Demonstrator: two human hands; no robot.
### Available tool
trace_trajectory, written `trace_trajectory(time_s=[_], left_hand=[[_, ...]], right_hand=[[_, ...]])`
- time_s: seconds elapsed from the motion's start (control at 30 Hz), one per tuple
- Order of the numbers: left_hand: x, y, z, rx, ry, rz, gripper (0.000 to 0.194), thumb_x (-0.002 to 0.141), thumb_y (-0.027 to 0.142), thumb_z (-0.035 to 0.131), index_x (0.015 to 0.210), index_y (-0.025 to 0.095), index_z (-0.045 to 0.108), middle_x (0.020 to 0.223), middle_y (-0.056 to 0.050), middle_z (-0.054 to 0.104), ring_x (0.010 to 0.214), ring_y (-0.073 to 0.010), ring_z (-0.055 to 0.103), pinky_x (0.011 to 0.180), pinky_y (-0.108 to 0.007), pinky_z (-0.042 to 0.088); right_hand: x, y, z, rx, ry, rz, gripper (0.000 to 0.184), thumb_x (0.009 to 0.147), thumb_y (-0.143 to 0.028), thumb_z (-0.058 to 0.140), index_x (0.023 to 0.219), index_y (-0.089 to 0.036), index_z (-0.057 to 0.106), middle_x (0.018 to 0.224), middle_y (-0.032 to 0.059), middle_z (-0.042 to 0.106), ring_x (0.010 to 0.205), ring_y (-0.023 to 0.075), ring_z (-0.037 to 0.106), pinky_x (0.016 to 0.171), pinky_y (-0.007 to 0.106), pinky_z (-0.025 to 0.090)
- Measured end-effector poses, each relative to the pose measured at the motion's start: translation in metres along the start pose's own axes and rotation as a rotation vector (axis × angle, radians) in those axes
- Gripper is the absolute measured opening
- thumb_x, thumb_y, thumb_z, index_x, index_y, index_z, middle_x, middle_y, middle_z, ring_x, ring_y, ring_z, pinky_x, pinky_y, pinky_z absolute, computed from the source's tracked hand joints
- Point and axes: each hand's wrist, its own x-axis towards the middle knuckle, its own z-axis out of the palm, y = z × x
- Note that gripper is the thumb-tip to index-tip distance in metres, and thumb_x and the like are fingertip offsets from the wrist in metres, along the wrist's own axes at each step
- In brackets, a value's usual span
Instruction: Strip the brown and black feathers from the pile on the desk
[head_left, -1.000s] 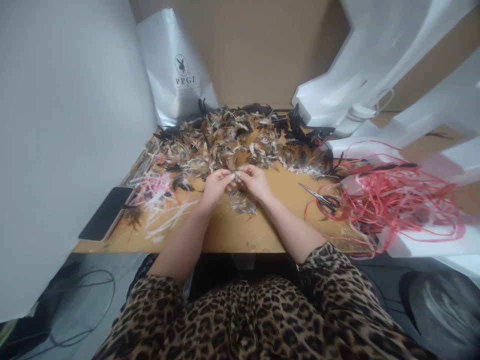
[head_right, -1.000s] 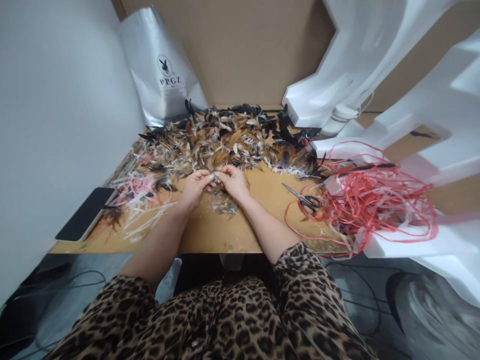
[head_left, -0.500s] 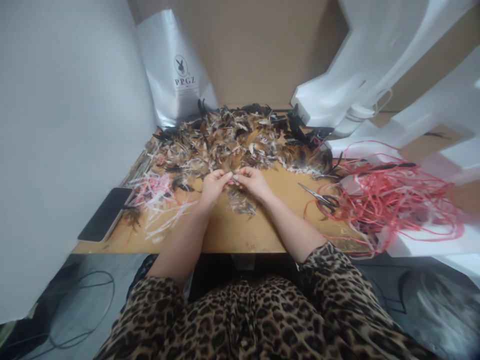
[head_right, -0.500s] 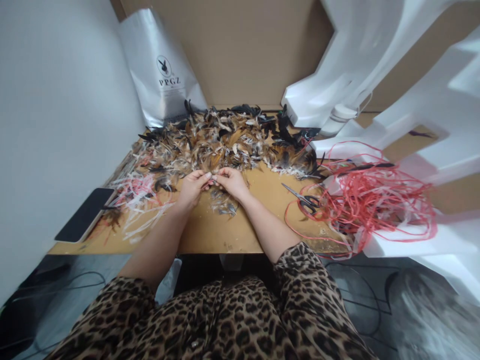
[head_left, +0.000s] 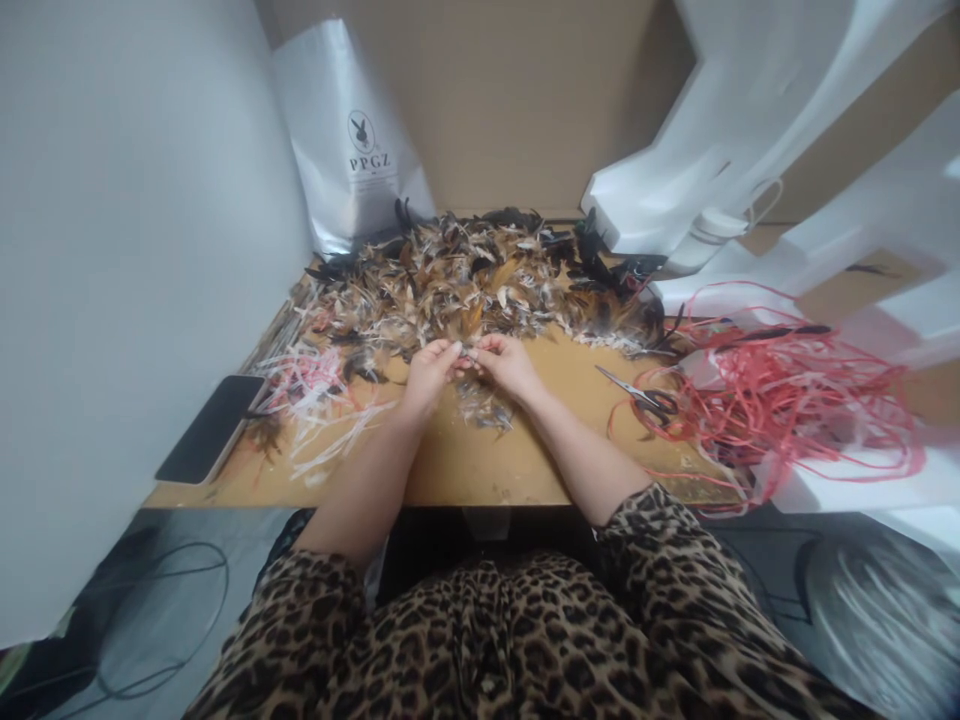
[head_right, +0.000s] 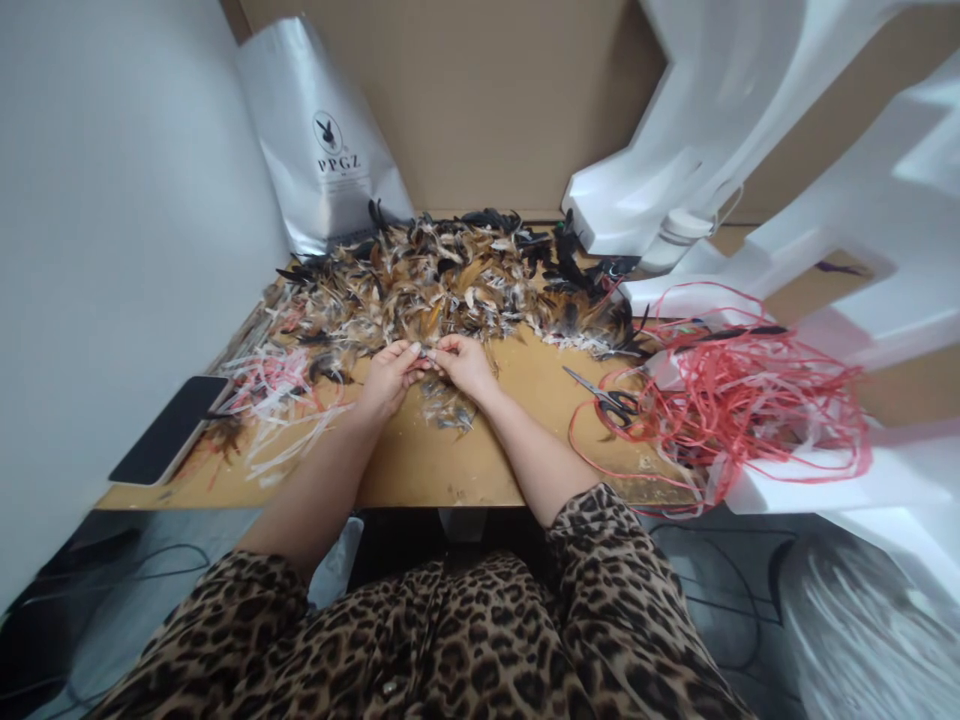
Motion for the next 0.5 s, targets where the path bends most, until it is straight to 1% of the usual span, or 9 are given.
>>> trace_trajectory(time_s=[0.07,0.13,0.2,0.27,0.33,0.43,0.5], left_hand=[[-0.001,0.002,0.0,0.038,0.019,0.026,0.038,0.064,0.038,0.078,0.087,0.014,0.061,0.076,-0.003,0.068,0.058,-0.0081,0.063,0.048,-0.016,0.046],[-0.002,0.004,-0.001,0.065,0.036,0.052,0.041,0.065,0.04,0.076,0.093,0.014,0.062,0.08,-0.003,0.068,0.059,-0.0078,0.063,0.049,-0.016,0.046],[-0.002,0.005,-0.002,0.077,0.045,0.063,0.04,0.065,0.04,0.076,0.094,0.014,0.062,0.081,-0.003,0.068,0.059,-0.0072,0.063,0.049,-0.016,0.046],[-0.002,0.006,-0.003,0.078,0.053,0.064,0.04,0.065,0.038,0.076,0.093,0.014,0.062,0.081,-0.003,0.067,0.058,-0.0068,0.062,0.048,-0.016,0.045],[-0.001,0.005,-0.003,0.075,0.058,0.06,0.039,0.065,0.037,0.076,0.093,0.013,0.062,0.08,-0.003,0.067,0.057,-0.0067,0.061,0.048,-0.016,0.044],[-0.001,0.005,-0.003,0.084,0.056,0.058,0.037,0.065,0.034,0.076,0.091,0.013,0.062,0.078,-0.003,0.067,0.056,-0.0065,0.061,0.047,-0.016,0.043],[-0.001,0.004,-0.003,0.094,0.053,0.054,0.035,0.065,0.033,0.075,0.09,0.013,0.063,0.078,-0.003,0.067,0.056,-0.0066,0.06,0.047,-0.016,0.043]], right_hand=[[0.001,-0.01,-0.008,-0.033,0.047,-0.058,0.03,0.058,-0.04,0.073,0.064,-0.018,0.054,0.051,-0.0057,0.053,0.046,0.0071,0.044,0.048,0.022,0.034],[0.003,-0.026,-0.021,-0.055,0.137,-0.115,0.027,0.058,-0.037,0.073,0.064,-0.018,0.055,0.051,-0.0063,0.052,0.045,0.0065,0.041,0.047,0.022,0.032],[0.004,-0.043,-0.04,-0.053,0.259,-0.211,0.024,0.059,-0.034,0.072,0.065,-0.018,0.055,0.052,-0.0066,0.051,0.046,0.0059,0.04,0.048,0.021,0.032],[0.003,-0.059,-0.064,-0.072,0.39,-0.249,0.021,0.062,-0.031,0.069,0.064,-0.018,0.053,0.05,-0.0068,0.049,0.044,0.0059,0.039,0.046,0.021,0.03],[0.0,-0.069,-0.092,-0.096,0.511,-0.274,0.018,0.065,-0.029,0.067,0.065,-0.019,0.052,0.049,-0.0073,0.048,0.042,0.006,0.037,0.044,0.021,0.028],[-0.008,-0.073,-0.139,-0.176,0.646,-0.273,0.016,0.065,-0.023,0.065,0.061,-0.018,0.05,0.046,-0.0074,0.044,0.04,0.0056,0.035,0.042,0.021,0.026],[-0.014,-0.069,-0.168,-0.25,0.722,-0.222,0.016,0.067,-0.022,0.062,0.059,-0.018,0.05,0.044,-0.0073,0.042,0.039,0.0057,0.033,0.042,0.021,0.025]])
